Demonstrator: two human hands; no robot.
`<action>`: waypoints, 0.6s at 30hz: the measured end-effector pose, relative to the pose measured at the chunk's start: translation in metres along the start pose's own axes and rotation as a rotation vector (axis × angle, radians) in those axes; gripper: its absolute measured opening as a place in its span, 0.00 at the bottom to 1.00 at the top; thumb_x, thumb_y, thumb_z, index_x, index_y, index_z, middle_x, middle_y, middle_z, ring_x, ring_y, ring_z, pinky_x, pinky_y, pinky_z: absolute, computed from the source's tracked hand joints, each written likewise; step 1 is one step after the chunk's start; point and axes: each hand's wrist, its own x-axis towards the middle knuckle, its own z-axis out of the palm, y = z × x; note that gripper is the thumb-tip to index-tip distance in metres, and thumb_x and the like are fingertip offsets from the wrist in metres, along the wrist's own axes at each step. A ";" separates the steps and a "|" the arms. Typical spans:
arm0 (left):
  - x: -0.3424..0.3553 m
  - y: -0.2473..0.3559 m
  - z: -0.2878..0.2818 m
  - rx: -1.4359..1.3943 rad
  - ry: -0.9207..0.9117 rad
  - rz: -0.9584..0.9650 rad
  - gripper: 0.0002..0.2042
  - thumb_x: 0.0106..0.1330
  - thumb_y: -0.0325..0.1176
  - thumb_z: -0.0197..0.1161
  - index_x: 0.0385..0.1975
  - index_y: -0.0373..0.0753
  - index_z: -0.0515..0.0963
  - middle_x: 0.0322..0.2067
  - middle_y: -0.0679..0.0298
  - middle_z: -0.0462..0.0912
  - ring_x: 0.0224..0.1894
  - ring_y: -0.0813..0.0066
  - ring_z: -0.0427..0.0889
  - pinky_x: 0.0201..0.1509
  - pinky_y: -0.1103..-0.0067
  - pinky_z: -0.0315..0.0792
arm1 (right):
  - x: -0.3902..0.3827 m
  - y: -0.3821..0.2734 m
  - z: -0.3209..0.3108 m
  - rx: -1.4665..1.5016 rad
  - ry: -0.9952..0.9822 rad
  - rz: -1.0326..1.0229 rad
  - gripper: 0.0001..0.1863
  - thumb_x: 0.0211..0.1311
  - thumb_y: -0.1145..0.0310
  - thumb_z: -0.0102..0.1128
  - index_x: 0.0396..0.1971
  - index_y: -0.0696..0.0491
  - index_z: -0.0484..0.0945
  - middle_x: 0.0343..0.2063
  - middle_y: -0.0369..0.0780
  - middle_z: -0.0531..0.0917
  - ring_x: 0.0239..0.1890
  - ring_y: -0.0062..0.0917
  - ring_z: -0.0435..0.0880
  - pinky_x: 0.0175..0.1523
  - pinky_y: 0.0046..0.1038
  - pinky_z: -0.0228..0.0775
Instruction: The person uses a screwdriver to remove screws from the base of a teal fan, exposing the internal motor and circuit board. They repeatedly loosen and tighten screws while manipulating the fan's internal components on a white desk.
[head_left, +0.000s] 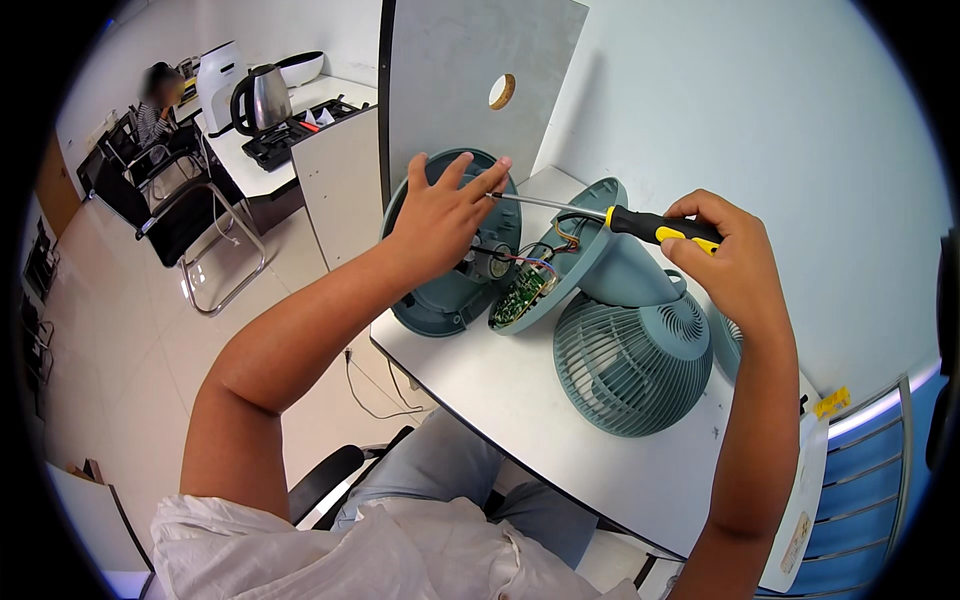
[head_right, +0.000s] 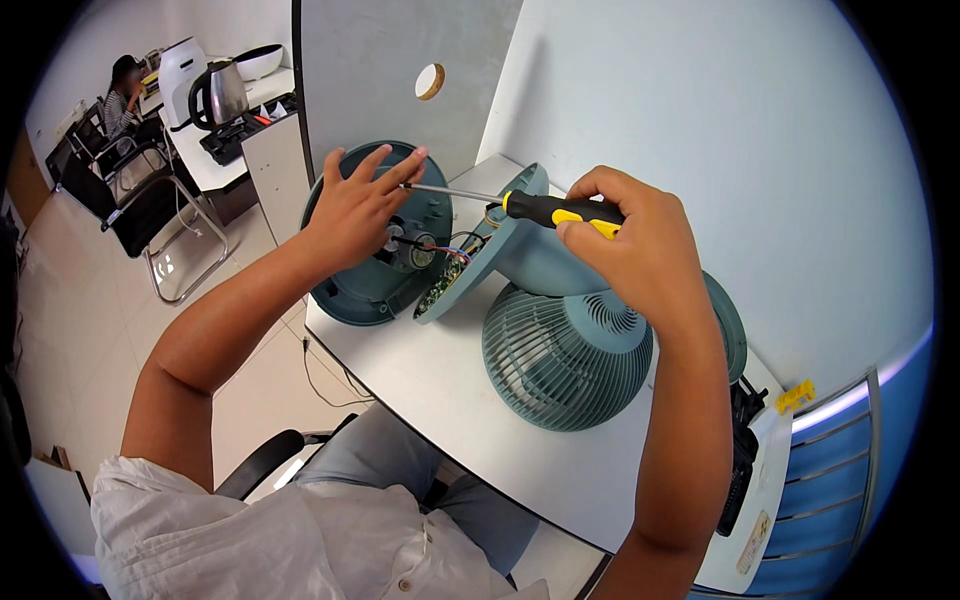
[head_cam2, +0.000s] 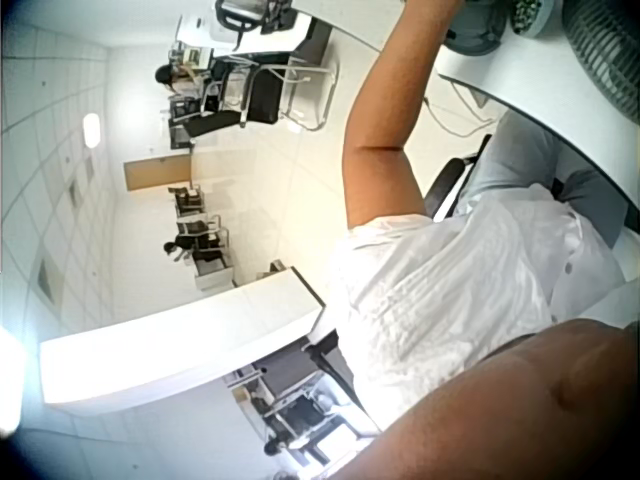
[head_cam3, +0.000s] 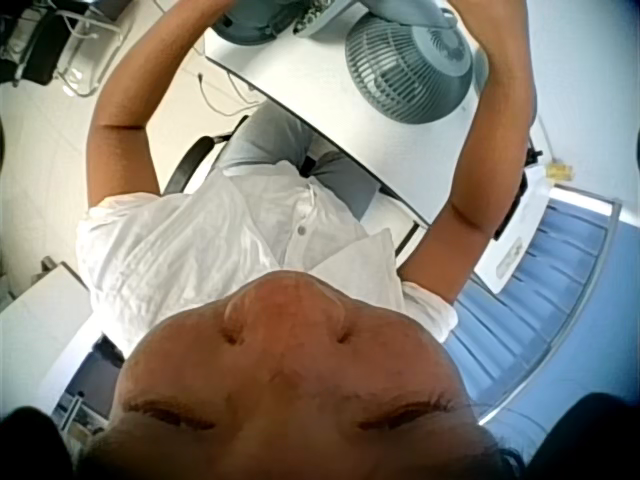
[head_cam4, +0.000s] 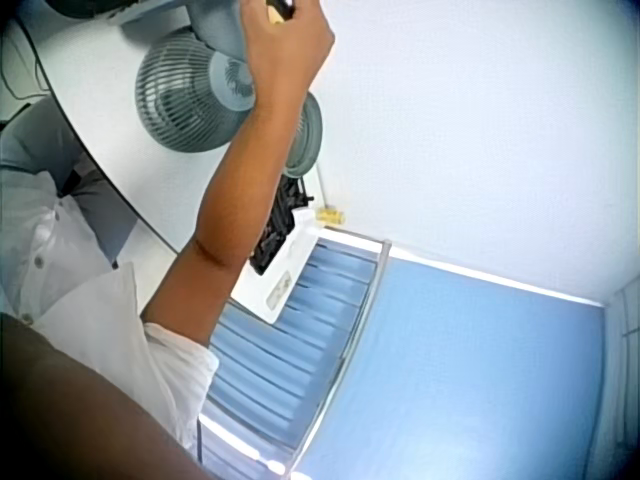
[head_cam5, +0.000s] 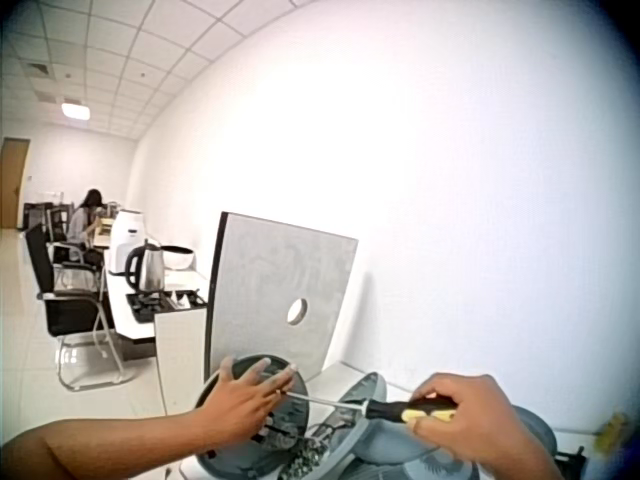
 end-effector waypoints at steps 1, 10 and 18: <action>0.000 0.000 0.000 0.009 0.003 0.000 0.38 0.48 0.27 0.69 0.67 0.45 0.69 0.76 0.72 0.52 0.72 0.62 0.62 0.65 0.45 0.55 | 0.000 -0.001 0.000 0.000 0.000 -0.001 0.14 0.49 0.69 0.64 0.36 0.58 0.80 0.25 0.37 0.78 0.29 0.19 0.74 0.38 0.22 0.65; 0.000 0.001 -0.001 -0.011 0.005 -0.005 0.41 0.47 0.31 0.75 0.67 0.57 0.70 0.76 0.65 0.49 0.71 0.59 0.63 0.65 0.46 0.57 | 0.000 -0.001 0.002 0.015 0.001 -0.019 0.14 0.49 0.69 0.64 0.36 0.58 0.80 0.25 0.37 0.79 0.29 0.19 0.74 0.38 0.23 0.66; 0.000 0.000 0.000 -0.045 0.015 -0.021 0.41 0.47 0.31 0.76 0.66 0.60 0.71 0.77 0.62 0.48 0.71 0.57 0.63 0.65 0.46 0.57 | 0.000 0.002 0.002 0.019 0.012 -0.053 0.16 0.47 0.63 0.64 0.34 0.57 0.80 0.23 0.39 0.78 0.25 0.21 0.73 0.33 0.24 0.65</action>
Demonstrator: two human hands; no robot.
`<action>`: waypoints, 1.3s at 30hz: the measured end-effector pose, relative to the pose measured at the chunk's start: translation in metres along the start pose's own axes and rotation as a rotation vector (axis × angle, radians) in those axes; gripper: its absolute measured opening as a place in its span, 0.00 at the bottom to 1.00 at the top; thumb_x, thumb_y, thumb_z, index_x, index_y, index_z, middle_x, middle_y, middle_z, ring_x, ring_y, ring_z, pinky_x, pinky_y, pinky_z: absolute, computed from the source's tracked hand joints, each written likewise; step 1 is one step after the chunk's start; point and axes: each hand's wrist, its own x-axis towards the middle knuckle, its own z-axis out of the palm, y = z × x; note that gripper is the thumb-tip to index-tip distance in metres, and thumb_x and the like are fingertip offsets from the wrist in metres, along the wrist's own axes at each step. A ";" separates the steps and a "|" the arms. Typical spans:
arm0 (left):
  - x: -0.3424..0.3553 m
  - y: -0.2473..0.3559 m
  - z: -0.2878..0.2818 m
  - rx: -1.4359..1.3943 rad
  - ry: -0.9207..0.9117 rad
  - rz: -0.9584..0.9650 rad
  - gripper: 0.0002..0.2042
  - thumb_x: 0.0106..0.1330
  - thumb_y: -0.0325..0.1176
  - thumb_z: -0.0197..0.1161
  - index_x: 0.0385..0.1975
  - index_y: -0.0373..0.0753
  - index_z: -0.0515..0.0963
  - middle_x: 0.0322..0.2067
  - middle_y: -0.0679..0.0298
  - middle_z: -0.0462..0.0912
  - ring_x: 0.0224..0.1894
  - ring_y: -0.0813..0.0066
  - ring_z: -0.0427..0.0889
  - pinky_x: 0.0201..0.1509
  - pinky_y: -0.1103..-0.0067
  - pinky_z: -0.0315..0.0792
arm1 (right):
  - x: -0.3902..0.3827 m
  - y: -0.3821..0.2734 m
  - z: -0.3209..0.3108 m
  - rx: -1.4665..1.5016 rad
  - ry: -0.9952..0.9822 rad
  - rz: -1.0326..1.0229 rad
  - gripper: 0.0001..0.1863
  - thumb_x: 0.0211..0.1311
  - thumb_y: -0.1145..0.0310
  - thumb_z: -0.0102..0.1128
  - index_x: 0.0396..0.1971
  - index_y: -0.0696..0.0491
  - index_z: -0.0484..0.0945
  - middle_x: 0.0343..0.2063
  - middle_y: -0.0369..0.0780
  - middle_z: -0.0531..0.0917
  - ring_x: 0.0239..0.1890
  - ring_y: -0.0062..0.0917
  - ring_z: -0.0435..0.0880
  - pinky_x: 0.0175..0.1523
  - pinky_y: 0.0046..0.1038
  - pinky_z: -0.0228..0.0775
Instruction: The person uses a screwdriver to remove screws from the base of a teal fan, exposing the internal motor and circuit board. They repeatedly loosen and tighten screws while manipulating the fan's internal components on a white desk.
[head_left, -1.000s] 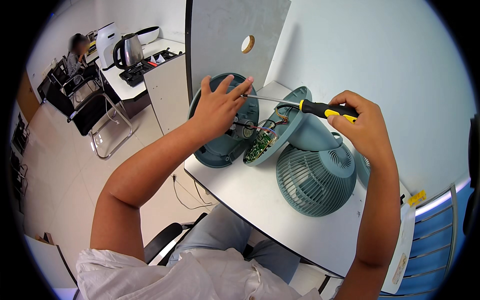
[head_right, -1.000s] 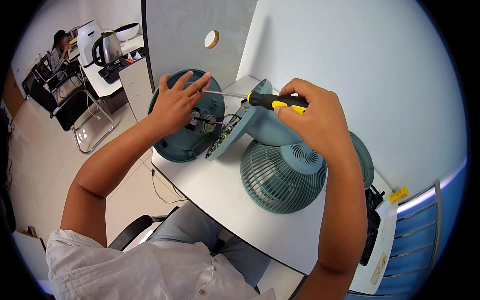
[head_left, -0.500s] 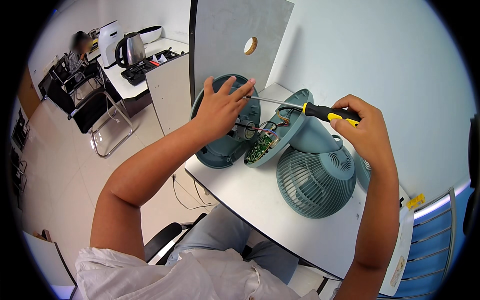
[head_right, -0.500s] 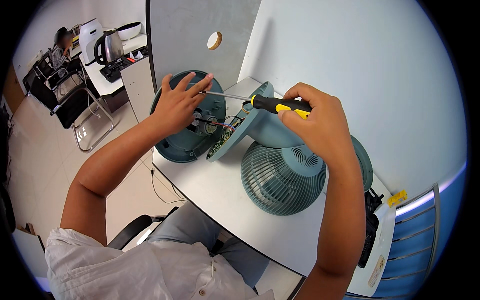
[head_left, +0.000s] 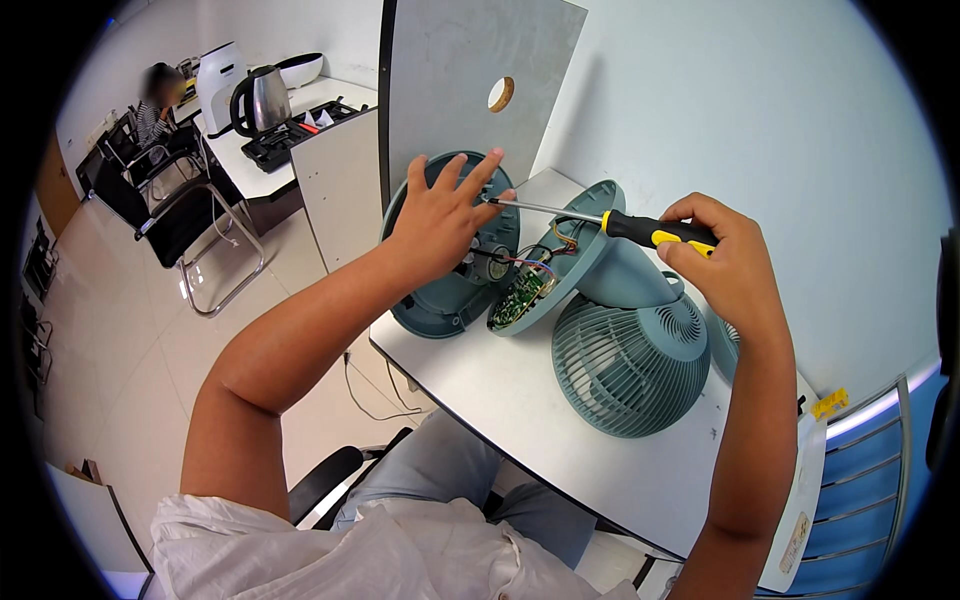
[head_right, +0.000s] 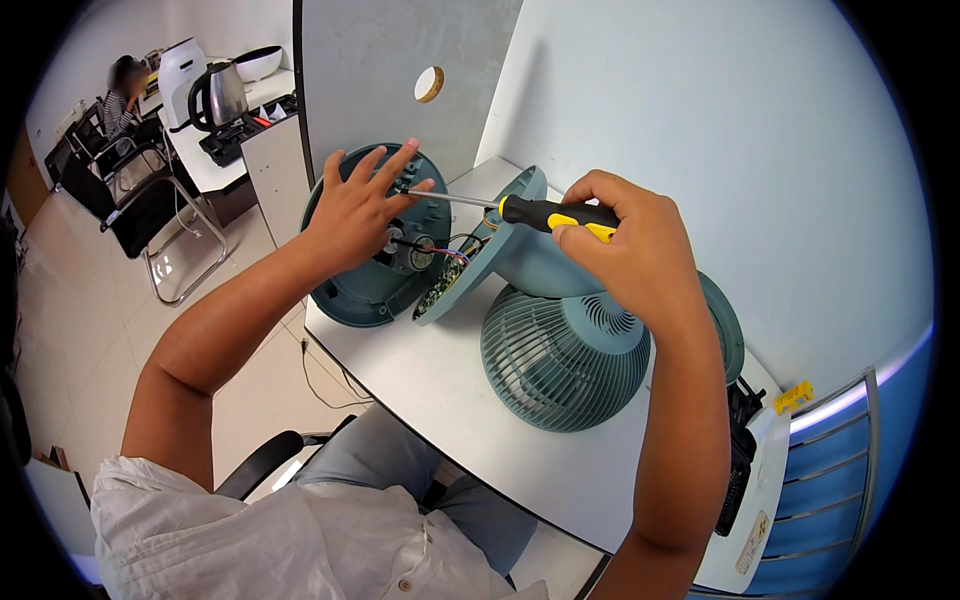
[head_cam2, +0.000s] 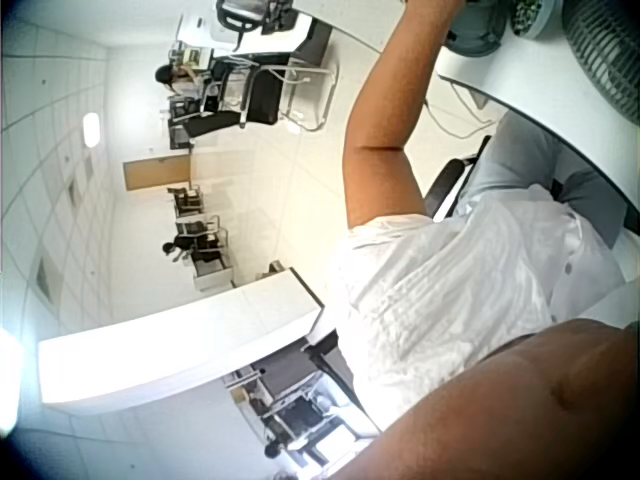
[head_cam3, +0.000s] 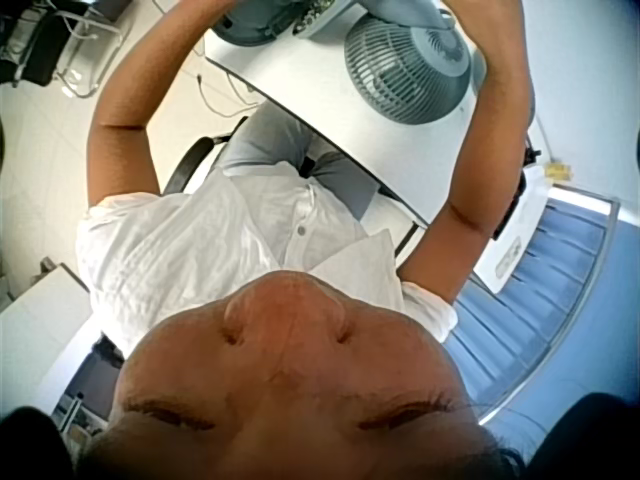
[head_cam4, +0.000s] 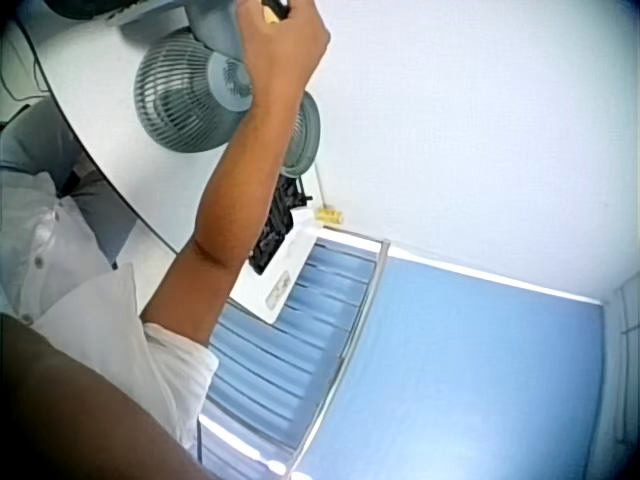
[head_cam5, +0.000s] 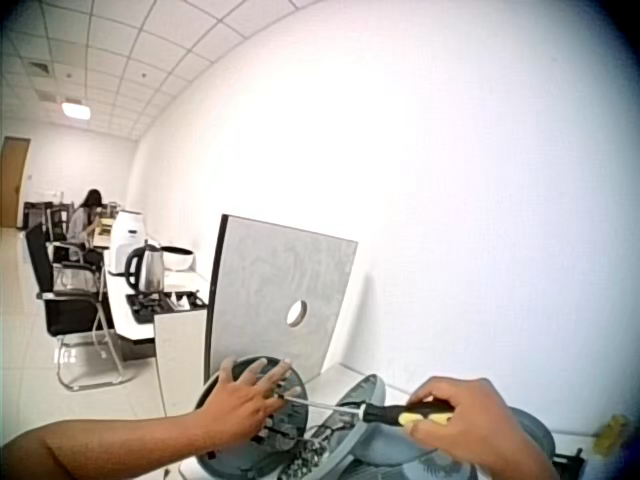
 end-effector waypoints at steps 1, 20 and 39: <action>0.000 0.000 0.000 0.002 0.000 0.004 0.40 0.47 0.31 0.75 0.66 0.59 0.71 0.77 0.63 0.48 0.71 0.57 0.63 0.65 0.46 0.57 | 0.000 0.000 0.000 -0.001 -0.002 -0.006 0.16 0.47 0.63 0.64 0.34 0.57 0.80 0.22 0.39 0.78 0.25 0.21 0.72 0.32 0.24 0.64; -0.001 0.000 0.001 0.059 -0.008 0.030 0.39 0.49 0.28 0.69 0.68 0.44 0.67 0.76 0.73 0.50 0.71 0.65 0.63 0.66 0.43 0.56 | 0.001 -0.002 0.004 -0.028 0.001 -0.009 0.16 0.47 0.63 0.64 0.34 0.57 0.80 0.22 0.40 0.78 0.24 0.23 0.73 0.33 0.25 0.65; 0.002 0.001 0.000 0.022 -0.065 0.037 0.28 0.53 0.25 0.65 0.59 0.44 0.77 0.75 0.73 0.54 0.72 0.67 0.61 0.66 0.41 0.54 | -0.004 -0.027 0.009 -0.507 0.103 -0.306 0.13 0.47 0.69 0.68 0.35 0.47 0.81 0.25 0.35 0.75 0.33 0.30 0.76 0.37 0.34 0.69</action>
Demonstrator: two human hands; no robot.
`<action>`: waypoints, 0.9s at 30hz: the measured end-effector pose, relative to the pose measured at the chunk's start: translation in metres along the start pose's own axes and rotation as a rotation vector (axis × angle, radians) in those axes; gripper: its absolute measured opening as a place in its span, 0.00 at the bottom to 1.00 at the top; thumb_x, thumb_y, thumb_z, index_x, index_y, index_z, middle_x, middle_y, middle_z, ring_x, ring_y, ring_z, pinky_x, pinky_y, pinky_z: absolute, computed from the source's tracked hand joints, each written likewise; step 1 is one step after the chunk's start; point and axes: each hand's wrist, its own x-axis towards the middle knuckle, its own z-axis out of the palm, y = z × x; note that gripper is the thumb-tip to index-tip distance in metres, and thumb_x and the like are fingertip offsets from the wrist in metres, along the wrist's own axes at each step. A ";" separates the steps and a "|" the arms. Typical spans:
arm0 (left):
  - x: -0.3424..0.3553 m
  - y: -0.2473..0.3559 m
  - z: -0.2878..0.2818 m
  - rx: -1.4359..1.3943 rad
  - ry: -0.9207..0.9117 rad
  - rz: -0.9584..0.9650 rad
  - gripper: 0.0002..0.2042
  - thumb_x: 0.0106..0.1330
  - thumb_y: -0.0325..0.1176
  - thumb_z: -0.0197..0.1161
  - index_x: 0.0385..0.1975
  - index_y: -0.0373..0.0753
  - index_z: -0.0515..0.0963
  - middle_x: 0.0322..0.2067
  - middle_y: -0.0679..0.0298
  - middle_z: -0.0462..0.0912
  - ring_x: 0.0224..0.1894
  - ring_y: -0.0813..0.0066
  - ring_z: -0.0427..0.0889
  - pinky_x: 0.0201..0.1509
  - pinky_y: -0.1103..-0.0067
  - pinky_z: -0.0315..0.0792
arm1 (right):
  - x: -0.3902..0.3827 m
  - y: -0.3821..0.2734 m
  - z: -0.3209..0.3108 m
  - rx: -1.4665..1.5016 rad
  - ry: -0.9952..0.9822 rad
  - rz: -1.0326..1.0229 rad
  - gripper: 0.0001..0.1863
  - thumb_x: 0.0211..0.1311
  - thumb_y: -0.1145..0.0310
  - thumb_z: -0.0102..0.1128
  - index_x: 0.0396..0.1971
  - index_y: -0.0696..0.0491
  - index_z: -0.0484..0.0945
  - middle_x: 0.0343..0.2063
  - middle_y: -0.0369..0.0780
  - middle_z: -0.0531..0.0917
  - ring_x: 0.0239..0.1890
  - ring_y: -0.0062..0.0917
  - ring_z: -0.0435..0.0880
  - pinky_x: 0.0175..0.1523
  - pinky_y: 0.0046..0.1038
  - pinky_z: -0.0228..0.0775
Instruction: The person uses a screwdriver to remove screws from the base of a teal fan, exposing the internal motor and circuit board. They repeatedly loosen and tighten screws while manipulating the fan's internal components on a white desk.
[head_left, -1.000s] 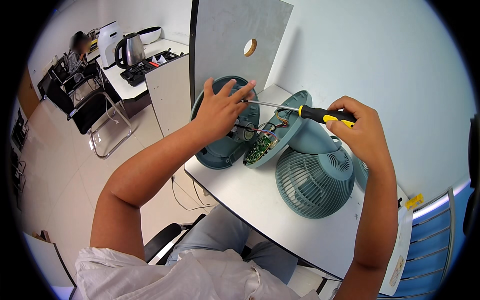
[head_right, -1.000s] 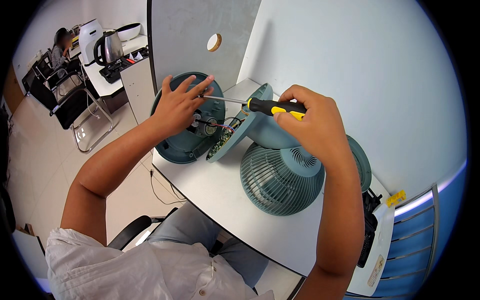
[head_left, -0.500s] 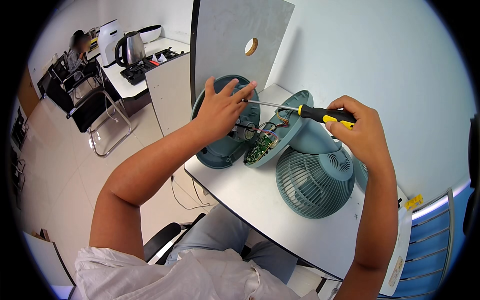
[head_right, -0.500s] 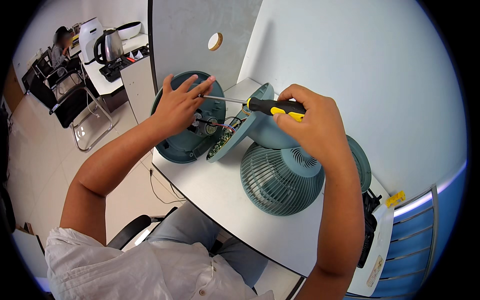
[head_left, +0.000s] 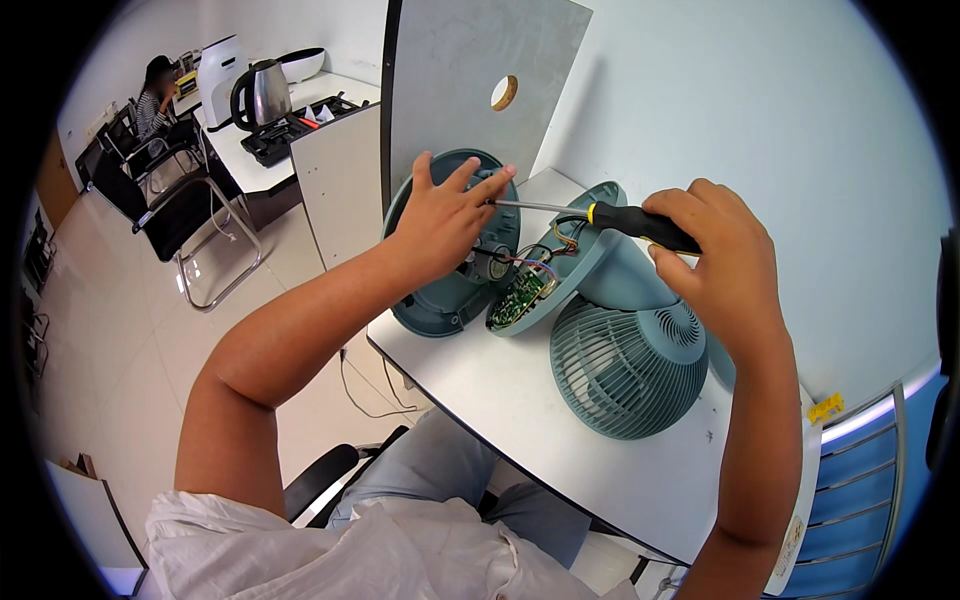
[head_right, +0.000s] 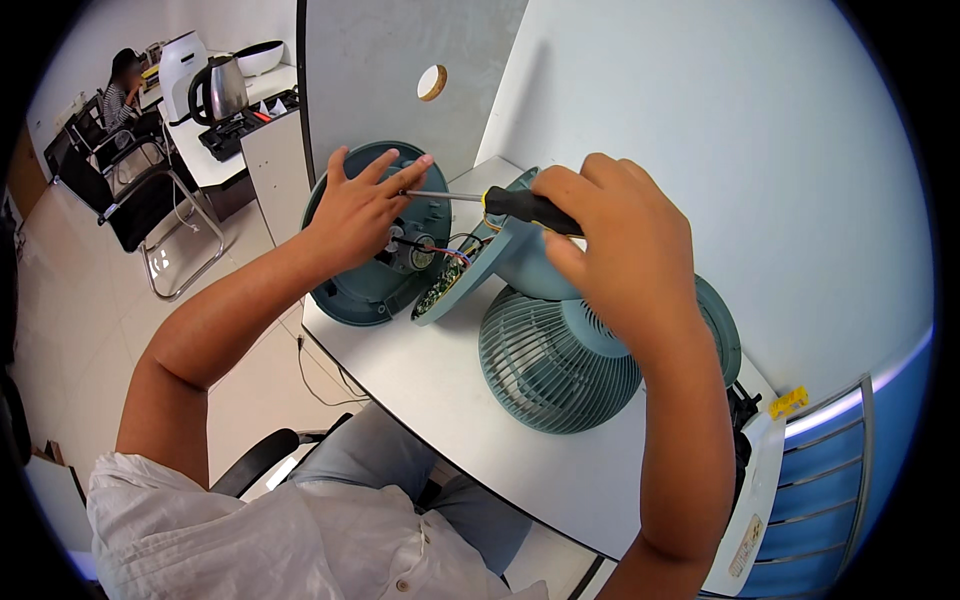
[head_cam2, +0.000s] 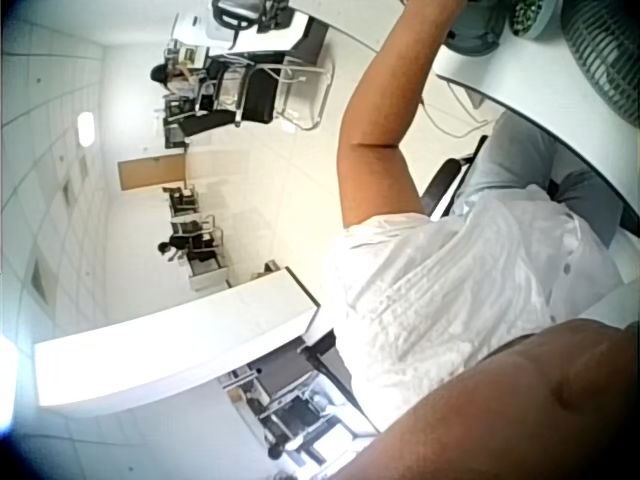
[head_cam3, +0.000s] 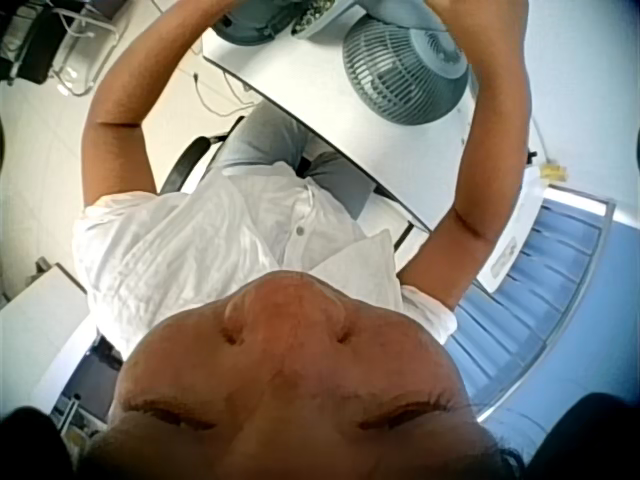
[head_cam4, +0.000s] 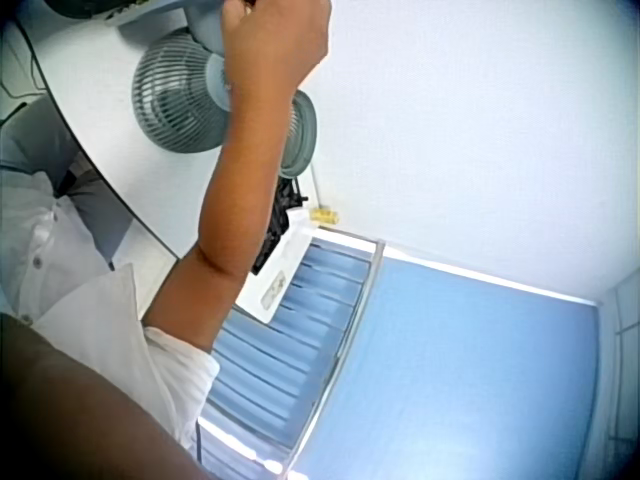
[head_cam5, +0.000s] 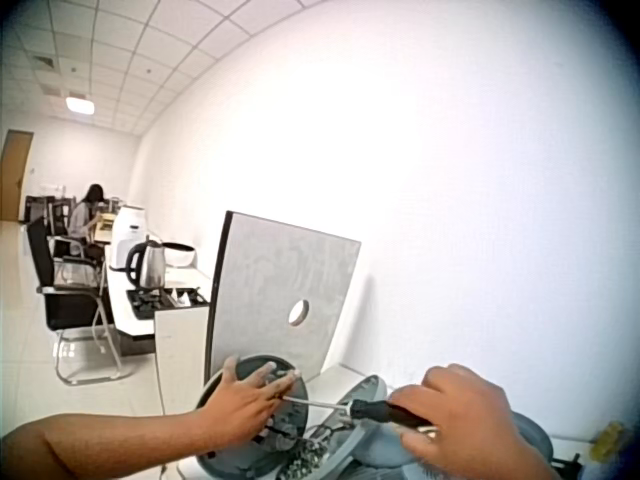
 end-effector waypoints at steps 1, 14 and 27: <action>0.000 0.000 -0.001 0.001 0.010 -0.004 0.28 0.53 0.25 0.64 0.59 0.44 0.78 0.75 0.72 0.54 0.72 0.66 0.61 0.67 0.42 0.54 | 0.000 -0.002 -0.001 -0.010 0.016 -0.036 0.13 0.46 0.69 0.68 0.35 0.47 0.81 0.25 0.36 0.75 0.33 0.30 0.76 0.38 0.34 0.69; 0.004 0.001 -0.012 -0.028 -0.139 -0.061 0.23 0.49 0.36 0.73 0.49 0.56 0.84 0.71 0.68 0.64 0.69 0.62 0.65 0.68 0.44 0.52 | 0.005 0.005 0.002 -0.047 0.009 -0.150 0.11 0.48 0.66 0.64 0.33 0.52 0.81 0.27 0.42 0.82 0.35 0.38 0.83 0.41 0.38 0.74; 0.005 0.002 -0.006 0.139 -0.127 -0.015 0.13 0.55 0.36 0.72 0.41 0.61 0.87 0.68 0.73 0.69 0.68 0.65 0.68 0.68 0.42 0.52 | 0.014 -0.005 -0.005 -0.045 -0.362 -0.052 0.16 0.53 0.65 0.62 0.37 0.59 0.86 0.26 0.48 0.86 0.29 0.36 0.86 0.36 0.36 0.79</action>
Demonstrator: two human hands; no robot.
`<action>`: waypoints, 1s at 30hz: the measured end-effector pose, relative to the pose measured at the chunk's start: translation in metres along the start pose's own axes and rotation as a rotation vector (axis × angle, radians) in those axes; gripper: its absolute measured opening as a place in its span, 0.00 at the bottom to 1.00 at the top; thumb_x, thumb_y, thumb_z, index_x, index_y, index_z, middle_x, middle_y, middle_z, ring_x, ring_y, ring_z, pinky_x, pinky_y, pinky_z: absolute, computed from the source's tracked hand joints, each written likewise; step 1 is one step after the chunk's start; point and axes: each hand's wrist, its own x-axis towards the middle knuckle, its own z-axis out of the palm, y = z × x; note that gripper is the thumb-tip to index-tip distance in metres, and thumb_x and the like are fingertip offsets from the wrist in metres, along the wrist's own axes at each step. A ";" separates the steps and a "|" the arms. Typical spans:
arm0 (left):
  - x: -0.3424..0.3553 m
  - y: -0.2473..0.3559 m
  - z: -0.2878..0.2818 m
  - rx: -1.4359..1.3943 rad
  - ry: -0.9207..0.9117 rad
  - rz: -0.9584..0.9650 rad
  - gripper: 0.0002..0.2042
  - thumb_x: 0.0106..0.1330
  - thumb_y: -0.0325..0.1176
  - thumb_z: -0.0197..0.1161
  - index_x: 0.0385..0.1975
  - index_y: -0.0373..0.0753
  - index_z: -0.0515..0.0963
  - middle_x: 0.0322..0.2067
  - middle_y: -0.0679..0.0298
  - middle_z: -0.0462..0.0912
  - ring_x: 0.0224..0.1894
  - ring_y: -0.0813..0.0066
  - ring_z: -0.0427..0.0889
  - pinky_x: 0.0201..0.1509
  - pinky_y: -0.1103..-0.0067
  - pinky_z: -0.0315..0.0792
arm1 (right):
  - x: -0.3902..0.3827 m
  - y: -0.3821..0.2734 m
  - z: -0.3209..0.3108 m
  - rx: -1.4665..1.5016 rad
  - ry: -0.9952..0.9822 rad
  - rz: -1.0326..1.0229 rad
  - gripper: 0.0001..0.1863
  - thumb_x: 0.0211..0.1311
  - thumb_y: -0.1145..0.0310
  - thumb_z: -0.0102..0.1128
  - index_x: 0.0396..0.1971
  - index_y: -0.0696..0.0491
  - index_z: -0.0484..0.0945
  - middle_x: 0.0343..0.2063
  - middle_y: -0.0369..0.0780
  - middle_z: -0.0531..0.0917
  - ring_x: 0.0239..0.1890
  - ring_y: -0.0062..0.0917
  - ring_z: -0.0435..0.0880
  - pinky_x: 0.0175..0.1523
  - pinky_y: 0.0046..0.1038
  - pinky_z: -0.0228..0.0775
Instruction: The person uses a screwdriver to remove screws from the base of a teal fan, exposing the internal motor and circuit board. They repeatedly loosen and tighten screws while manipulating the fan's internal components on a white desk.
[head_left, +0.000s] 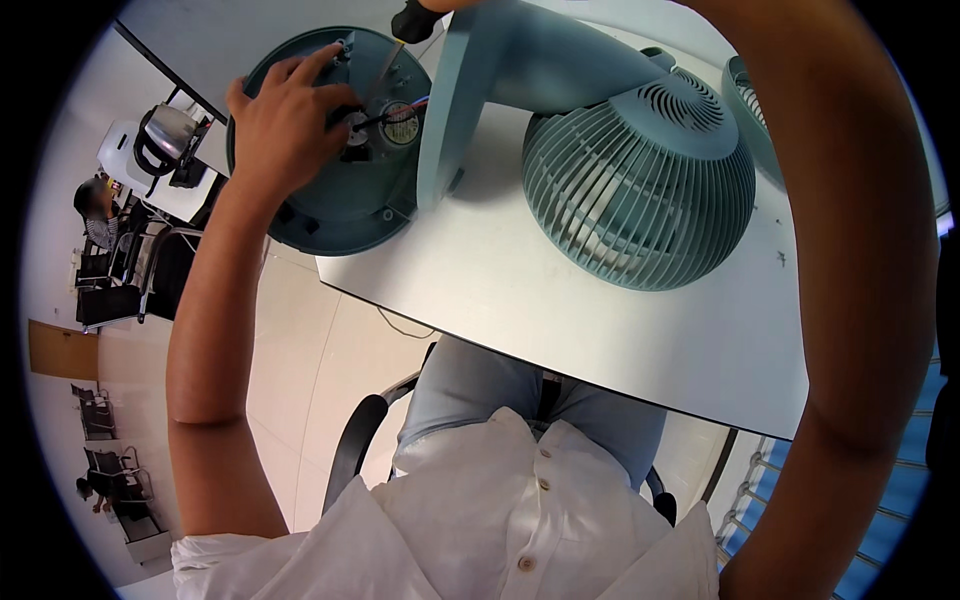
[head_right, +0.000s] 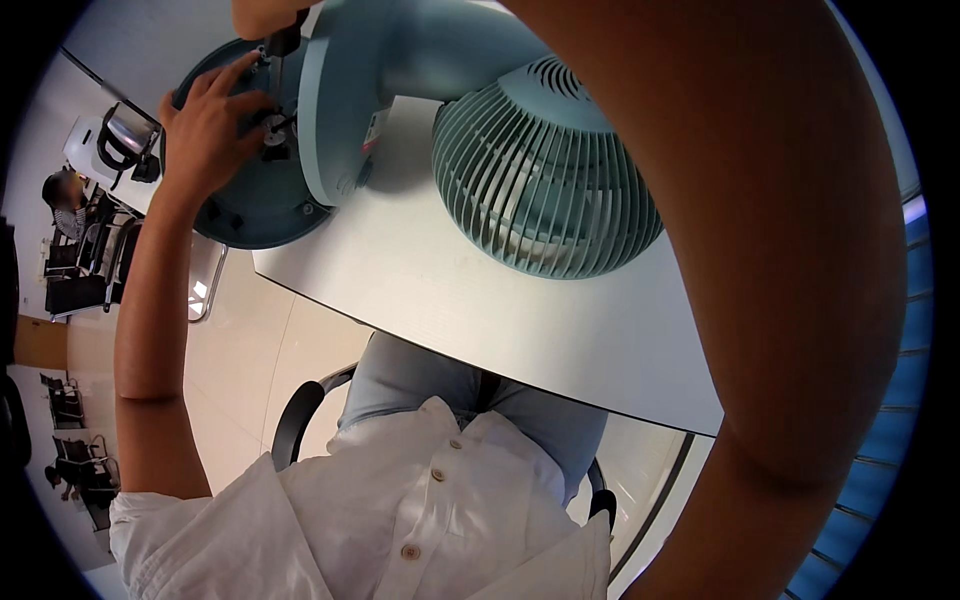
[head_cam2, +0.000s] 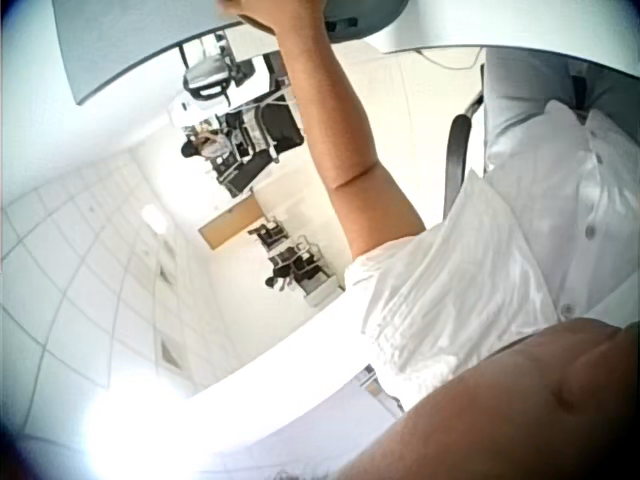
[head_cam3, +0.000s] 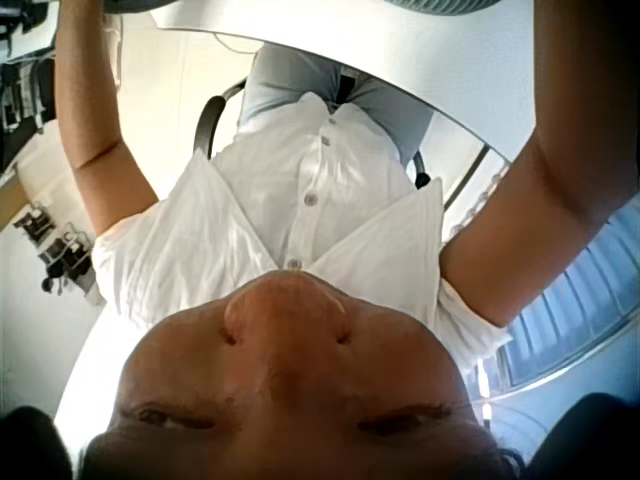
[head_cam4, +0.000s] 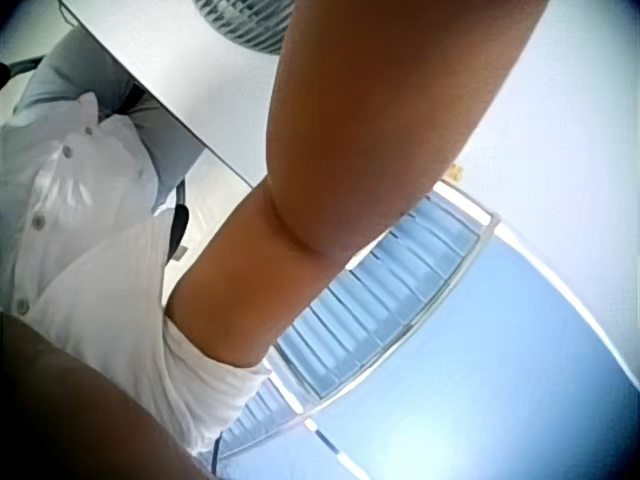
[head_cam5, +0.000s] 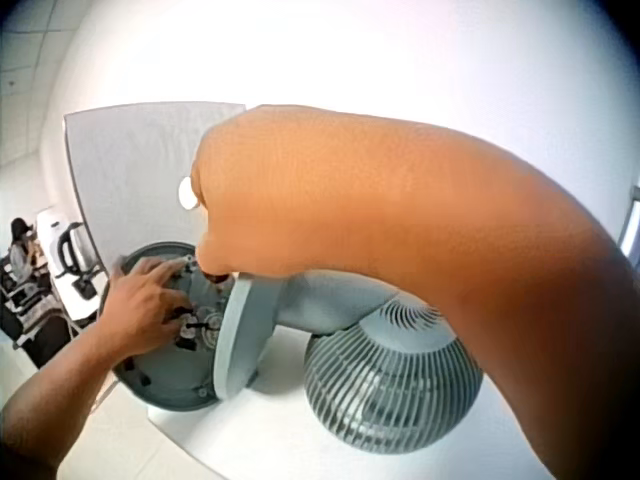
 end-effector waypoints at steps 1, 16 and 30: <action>0.001 -0.001 0.001 0.003 0.000 0.002 0.13 0.55 0.37 0.72 0.41 0.61 0.87 0.68 0.74 0.69 0.68 0.65 0.68 0.68 0.42 0.52 | 0.005 0.001 0.004 -0.018 0.012 -0.003 0.16 0.53 0.65 0.62 0.37 0.59 0.86 0.26 0.49 0.86 0.28 0.36 0.85 0.36 0.36 0.79; 0.001 -0.003 0.006 0.009 -0.021 -0.007 0.14 0.56 0.36 0.73 0.42 0.60 0.86 0.70 0.78 0.66 0.69 0.66 0.67 0.69 0.39 0.50 | 0.009 0.006 0.010 0.037 0.021 -0.122 0.15 0.54 0.63 0.62 0.32 0.61 0.86 0.24 0.50 0.84 0.26 0.38 0.83 0.36 0.39 0.77; 0.010 0.004 -0.015 -0.073 -0.259 -0.098 0.19 0.54 0.38 0.71 0.48 0.55 0.86 0.68 0.62 0.68 0.71 0.58 0.62 0.70 0.43 0.51 | 0.010 -0.005 0.017 0.061 0.065 0.029 0.13 0.51 0.62 0.65 0.27 0.58 0.84 0.23 0.47 0.84 0.27 0.34 0.83 0.37 0.35 0.74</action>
